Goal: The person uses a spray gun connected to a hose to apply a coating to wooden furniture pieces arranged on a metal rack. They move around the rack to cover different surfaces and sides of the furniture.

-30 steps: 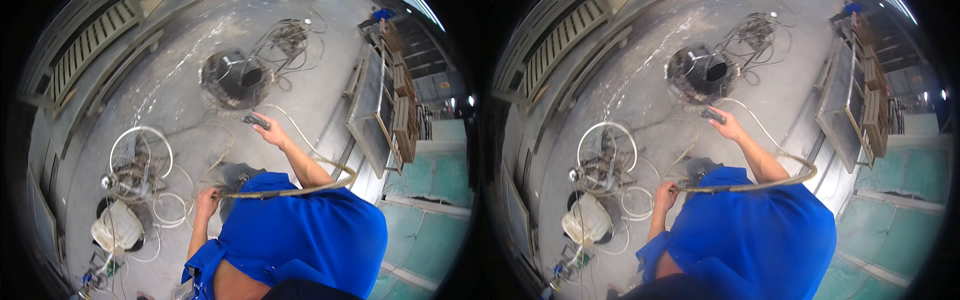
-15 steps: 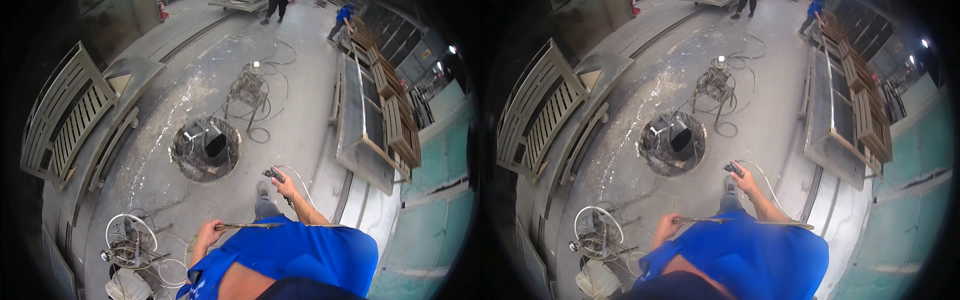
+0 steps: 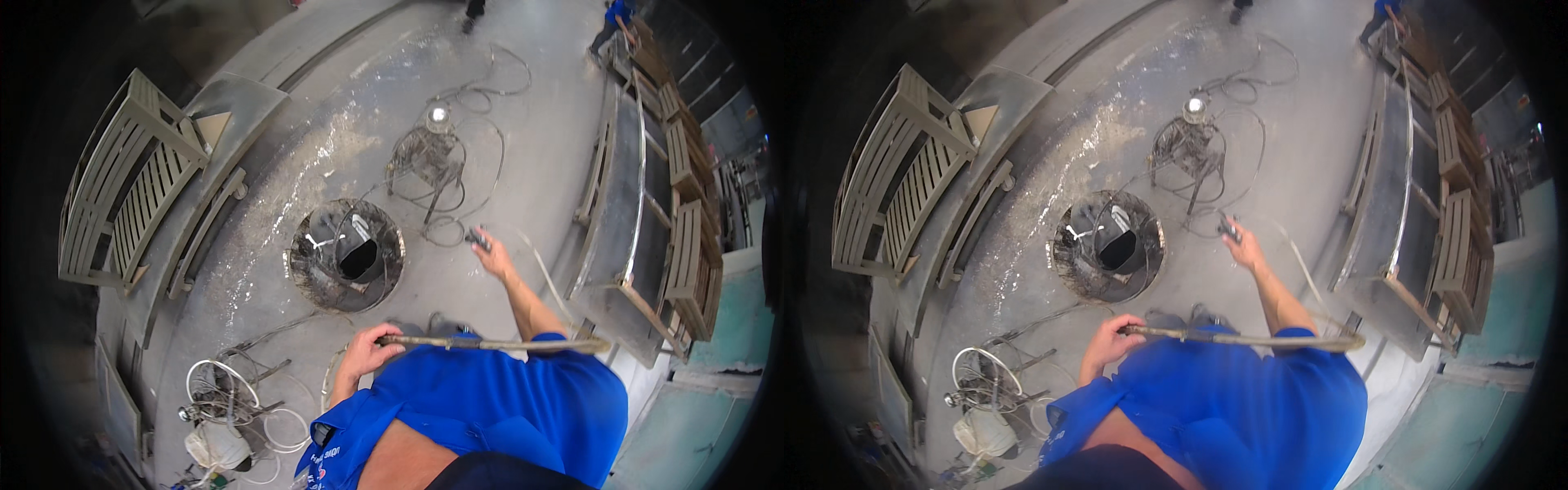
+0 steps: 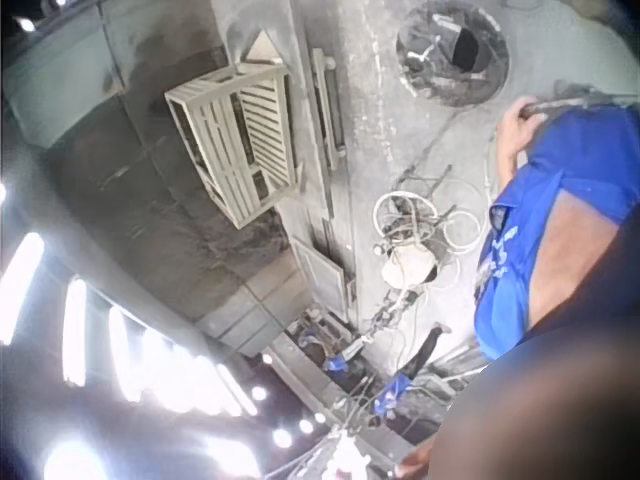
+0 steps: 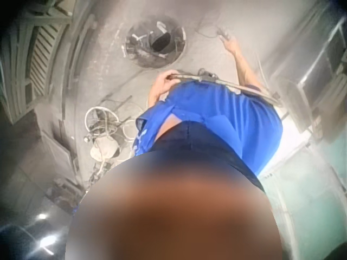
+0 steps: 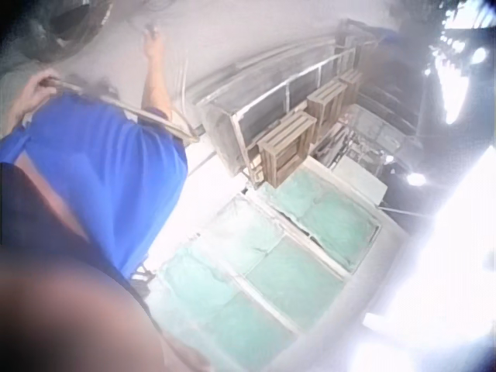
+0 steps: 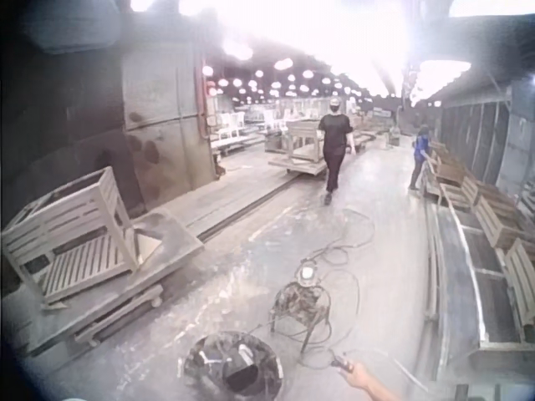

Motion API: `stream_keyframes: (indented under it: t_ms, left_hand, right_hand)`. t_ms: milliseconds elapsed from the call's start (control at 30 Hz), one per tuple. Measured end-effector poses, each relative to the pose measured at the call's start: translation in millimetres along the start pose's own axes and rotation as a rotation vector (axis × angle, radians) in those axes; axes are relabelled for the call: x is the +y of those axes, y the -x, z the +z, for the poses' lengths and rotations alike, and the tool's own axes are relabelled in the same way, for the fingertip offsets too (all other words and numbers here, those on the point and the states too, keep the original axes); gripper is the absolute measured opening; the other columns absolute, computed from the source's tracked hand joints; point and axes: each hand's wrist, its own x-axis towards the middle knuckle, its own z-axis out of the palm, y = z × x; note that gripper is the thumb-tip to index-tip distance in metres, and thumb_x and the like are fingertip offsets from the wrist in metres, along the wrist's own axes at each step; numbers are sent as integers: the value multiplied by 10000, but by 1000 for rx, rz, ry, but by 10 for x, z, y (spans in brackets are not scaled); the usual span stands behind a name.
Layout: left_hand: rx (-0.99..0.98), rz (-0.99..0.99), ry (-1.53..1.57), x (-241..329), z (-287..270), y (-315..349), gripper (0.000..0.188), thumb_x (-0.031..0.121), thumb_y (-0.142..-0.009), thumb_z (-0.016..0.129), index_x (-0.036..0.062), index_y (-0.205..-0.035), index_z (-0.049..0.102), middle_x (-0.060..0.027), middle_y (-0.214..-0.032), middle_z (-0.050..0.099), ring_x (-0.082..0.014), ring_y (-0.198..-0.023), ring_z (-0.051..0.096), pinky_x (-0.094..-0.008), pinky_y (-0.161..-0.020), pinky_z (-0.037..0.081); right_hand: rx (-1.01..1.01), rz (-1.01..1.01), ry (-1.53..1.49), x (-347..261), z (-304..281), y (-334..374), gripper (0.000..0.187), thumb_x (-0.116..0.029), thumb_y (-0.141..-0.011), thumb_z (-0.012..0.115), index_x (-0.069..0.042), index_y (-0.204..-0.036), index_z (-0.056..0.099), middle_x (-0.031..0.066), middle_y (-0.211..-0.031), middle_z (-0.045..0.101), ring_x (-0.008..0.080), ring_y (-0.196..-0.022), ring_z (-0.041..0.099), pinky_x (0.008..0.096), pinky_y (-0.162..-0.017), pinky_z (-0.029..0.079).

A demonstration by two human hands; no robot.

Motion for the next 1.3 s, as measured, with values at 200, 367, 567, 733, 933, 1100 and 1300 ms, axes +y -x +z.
stream_keyframes:
  t_ms: [200, 367, 567, 733, 933, 1100, 1300]
  left_hand:
    - [-10, 45, 22, 297, -74, -368, 231, 149, -904, 762, 48, -1107, 718, -130, -978, 757, -309, -893, 736, -386, -759, 565]
    - [253, -54, 37, 676, 138, -946, 213, 111, -886, 762, 53, -1087, 724, -137, -940, 732, -326, -872, 713, -380, -754, 553]
    - [602, -123, -168, 1223, 357, -1933, 234, 117, -845, 786, 77, -1070, 737, -100, -905, 713, -312, -819, 673, -392, -769, 516]
    - [605, -117, -285, 1402, 457, -2545, 262, 264, -886, 766, 123, -1098, 706, -76, -934, 692, -307, -900, 667, -435, -800, 510]
    - [500, -206, -131, 1323, 957, -3080, 302, 296, -915, 735, 113, -1150, 688, -115, -1002, 717, -370, -1018, 675, -500, -880, 509]
    - [135, -348, -65, 970, 1337, -3442, 307, 280, -897, 750, 137, -1164, 697, -134, -1068, 728, -372, -1075, 673, -518, -893, 513]
    - [165, -402, -116, 343, 1831, -3163, 292, 182, -840, 746, 148, -1127, 705, -115, -1072, 738, -347, -1103, 681, -561, -901, 506]
  right_hand:
    - [-50, -184, 102, -653, -143, -1507, 596, -274, -961, 717, -210, -1522, 524, 214, -1416, 628, 400, -1336, 578, 438, -1110, 459]
    - [-141, -353, 234, -1081, -150, -2987, 564, -274, -960, 713, -256, -1497, 541, 245, -1264, 678, 440, -1211, 622, 482, -1019, 502]
    - [-348, -324, 254, -789, 254, -4215, 568, -268, -962, 697, -263, -1506, 533, 249, -1331, 653, 447, -1220, 616, 487, -1015, 502]
    - [-568, -197, 91, -19, 562, -4291, 567, -223, -946, 710, -296, -1490, 567, 167, -1345, 686, 342, -1233, 659, 414, -1028, 511]
    - [-573, -488, 362, 834, 386, -4100, 546, -195, -933, 734, -91, -1449, 587, 257, -1220, 673, 431, -1107, 646, 470, -973, 498]
    - [-319, -606, 401, 1044, 110, -3761, 551, -176, -949, 708, 24, -1440, 556, 306, -1346, 598, 467, -1242, 565, 491, -1067, 443]
    - [-518, -276, 286, 1709, -180, -2615, 600, -156, -989, 676, 84, -1497, 463, 275, -1420, 577, 348, -1304, 569, 436, -1120, 427]
